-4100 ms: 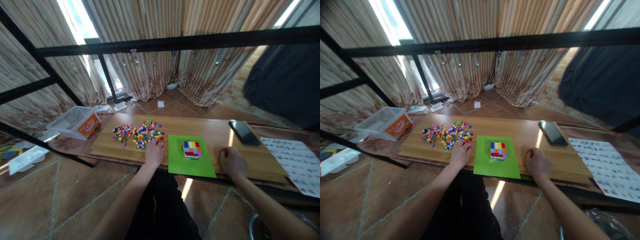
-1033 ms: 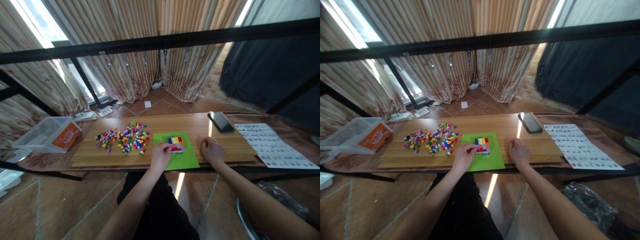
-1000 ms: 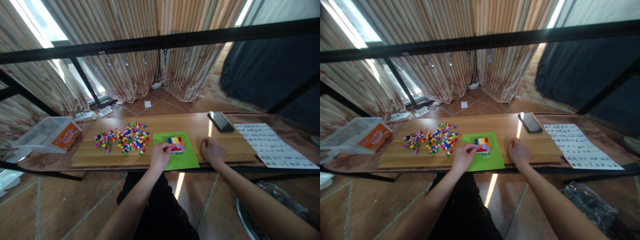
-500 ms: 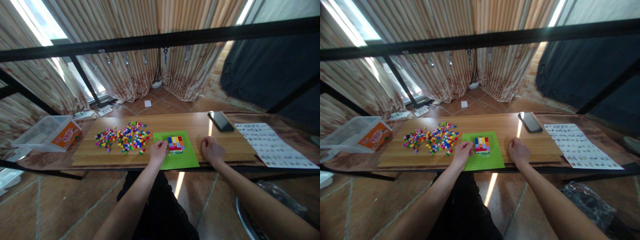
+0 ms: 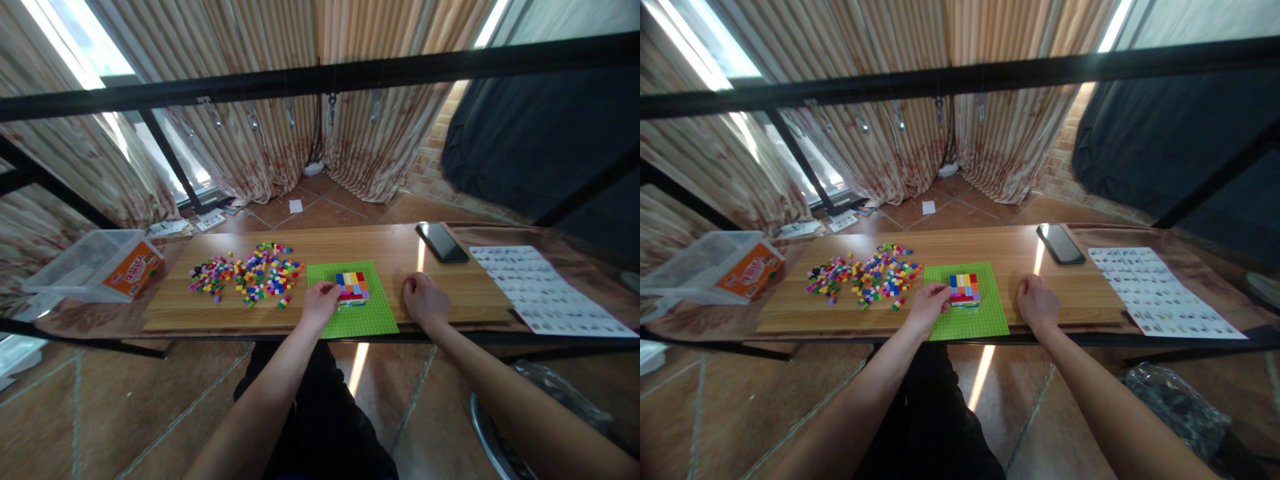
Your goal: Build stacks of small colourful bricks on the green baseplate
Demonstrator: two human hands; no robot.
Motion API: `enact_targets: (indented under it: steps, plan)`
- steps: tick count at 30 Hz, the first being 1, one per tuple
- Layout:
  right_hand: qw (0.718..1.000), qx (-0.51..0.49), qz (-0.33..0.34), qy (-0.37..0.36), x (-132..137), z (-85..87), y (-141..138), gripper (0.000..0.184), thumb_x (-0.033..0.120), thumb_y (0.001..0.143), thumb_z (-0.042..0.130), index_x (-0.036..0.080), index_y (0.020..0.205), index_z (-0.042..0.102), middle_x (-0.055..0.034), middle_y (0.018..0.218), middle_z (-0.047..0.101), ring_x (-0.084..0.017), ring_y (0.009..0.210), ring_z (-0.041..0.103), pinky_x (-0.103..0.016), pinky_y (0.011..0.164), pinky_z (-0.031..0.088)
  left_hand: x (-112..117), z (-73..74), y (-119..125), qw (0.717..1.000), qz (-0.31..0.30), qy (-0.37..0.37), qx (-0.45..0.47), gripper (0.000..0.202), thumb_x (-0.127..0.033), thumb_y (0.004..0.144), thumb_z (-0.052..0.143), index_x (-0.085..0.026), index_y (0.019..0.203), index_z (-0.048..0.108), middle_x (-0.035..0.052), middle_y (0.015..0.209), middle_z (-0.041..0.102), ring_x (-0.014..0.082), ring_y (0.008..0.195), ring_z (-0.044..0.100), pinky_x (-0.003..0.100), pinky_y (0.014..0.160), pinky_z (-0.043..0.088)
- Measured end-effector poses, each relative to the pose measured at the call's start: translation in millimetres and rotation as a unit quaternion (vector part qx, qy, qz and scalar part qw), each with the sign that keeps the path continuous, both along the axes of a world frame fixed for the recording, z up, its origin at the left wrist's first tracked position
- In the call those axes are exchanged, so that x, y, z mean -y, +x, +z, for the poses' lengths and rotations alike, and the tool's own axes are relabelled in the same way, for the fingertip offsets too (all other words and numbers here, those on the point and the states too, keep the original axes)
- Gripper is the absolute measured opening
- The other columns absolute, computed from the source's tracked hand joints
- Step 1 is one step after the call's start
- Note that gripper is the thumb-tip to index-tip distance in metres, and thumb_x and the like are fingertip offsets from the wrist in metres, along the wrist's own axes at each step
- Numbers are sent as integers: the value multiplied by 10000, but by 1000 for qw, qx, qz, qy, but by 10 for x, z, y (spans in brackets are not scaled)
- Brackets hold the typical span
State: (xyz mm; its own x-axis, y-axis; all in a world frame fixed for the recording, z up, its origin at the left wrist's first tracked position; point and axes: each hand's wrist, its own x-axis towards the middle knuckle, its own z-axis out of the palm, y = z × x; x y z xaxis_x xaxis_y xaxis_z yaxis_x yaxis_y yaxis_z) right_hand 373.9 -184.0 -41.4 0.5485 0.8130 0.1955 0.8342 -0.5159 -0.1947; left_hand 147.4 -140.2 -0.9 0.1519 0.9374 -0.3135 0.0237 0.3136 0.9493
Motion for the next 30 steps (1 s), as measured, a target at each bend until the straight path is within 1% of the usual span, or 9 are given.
enact_targets:
  steps: [7, 13, 18, 22, 26, 30]
  plan:
    - [1000, -3, 1, 2, 3, 6, -6, 286, 274, 915, 397, 168, 984, 653, -115, 981, 669, -210, 797, 601, -297, 616, 331, 8, 8, -6, 1000, 0, 6, -11, 67, -196, 752, 626, -130, 766, 624, -16, 590, 570, 69, 466, 474, 205, 475, 364]
    - [1000, -1, -2, 2, -2, -19, 10, 281, 282, 918, 394, 182, 990, 646, -97, 990, 671, -209, 782, 601, -295, 602, 321, 6, 21, 0, 1000, 4, -3, -16, 109, -227, 788, 599, -138, 724, 605, -16, 584, 569, 67, 458, 482, 192, 461, 364]
    - [1000, -3, 2, 4, -2, -19, 8, 286, 274, 919, 390, 179, 991, 649, -107, 976, 671, -212, 802, 603, -299, 626, 339, 7, 20, -20, 1000, 9, -4, -9, 180, -283, 807, 601, -145, 694, 579, -26, 551, 545, 65, 442, 480, 186, 455, 371]
    - [1000, -8, -4, 0, -7, -14, 10, 285, 271, 912, 399, 175, 997, 654, -114, 994, 673, -211, 791, 607, -301, 621, 341, -7, -39, -40, 999, 3, 22, -25, 203, -334, 767, 661, -137, 741, 621, -5, 588, 587, 73, 471, 506, 192, 471, 377]
    - [1000, -9, -3, 0, -6, -12, 9, 282, 269, 909, 404, 174, 1001, 652, -115, 996, 673, -211, 796, 607, -300, 619, 338, -46, -151, -24, 997, 2, 61, -46, 259, -316, 663, 771, -133, 812, 665, 26, 626, 638, 105, 545, 562, 212, 518, 420]
    - [1000, -5, 0, 2, 3, -7, 0, 280, 274, 919, 397, 174, 999, 645, -110, 999, 673, -213, 804, 607, -299, 610, 322, -75, -237, -7, 996, 5, 72, -45, 292, -310, 632, 800, -127, 818, 668, 38, 635, 646, 124, 576, 585, 225, 534, 433]
